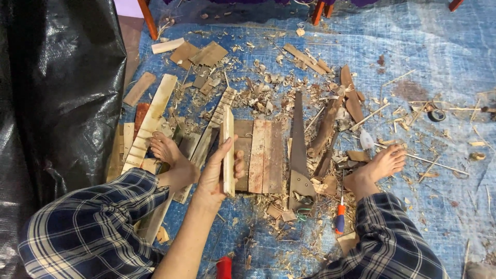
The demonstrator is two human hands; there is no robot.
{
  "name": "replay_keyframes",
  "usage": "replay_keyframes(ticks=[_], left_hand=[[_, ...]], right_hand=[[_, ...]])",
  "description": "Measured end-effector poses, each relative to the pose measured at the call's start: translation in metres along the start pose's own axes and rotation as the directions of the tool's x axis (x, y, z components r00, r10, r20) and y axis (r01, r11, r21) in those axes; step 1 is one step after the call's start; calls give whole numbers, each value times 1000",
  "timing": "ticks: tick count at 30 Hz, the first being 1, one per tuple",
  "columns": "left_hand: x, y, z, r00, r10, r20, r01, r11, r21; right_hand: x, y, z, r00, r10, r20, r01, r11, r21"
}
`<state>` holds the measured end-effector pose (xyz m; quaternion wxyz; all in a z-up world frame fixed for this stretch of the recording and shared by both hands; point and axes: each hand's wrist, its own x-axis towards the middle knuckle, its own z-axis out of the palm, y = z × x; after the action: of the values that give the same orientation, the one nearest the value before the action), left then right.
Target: The person is using a large curved blade to shave and split pieces of wood while sitting on the floor.
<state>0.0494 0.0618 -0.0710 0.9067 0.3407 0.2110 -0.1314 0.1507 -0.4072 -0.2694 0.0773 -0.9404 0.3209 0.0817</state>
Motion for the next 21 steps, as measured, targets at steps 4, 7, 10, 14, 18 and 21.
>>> replay_keyframes(ticks=[4,7,10,14,18,21], left_hand=[[4,1,-8,995,39,-97,-34,998,45],[17,-3,-28,983,83,-163,-65,992,111],[46,-17,-60,952,176,-251,-115,964,241],[84,-46,-107,886,268,-379,-152,939,308],[67,-50,-97,887,230,-400,-92,938,335],[72,-62,-104,899,172,-403,-29,941,337]], right_hand=[[1,-15,-1,999,6,-42,-7,1000,-6],[-16,-30,-16,997,54,58,-48,995,-86],[-5,21,-68,988,50,148,-25,986,-166],[24,143,-172,972,-209,108,223,964,-143],[-48,69,-179,917,-390,86,398,908,-132],[-88,-21,-112,888,-337,314,218,908,358]])
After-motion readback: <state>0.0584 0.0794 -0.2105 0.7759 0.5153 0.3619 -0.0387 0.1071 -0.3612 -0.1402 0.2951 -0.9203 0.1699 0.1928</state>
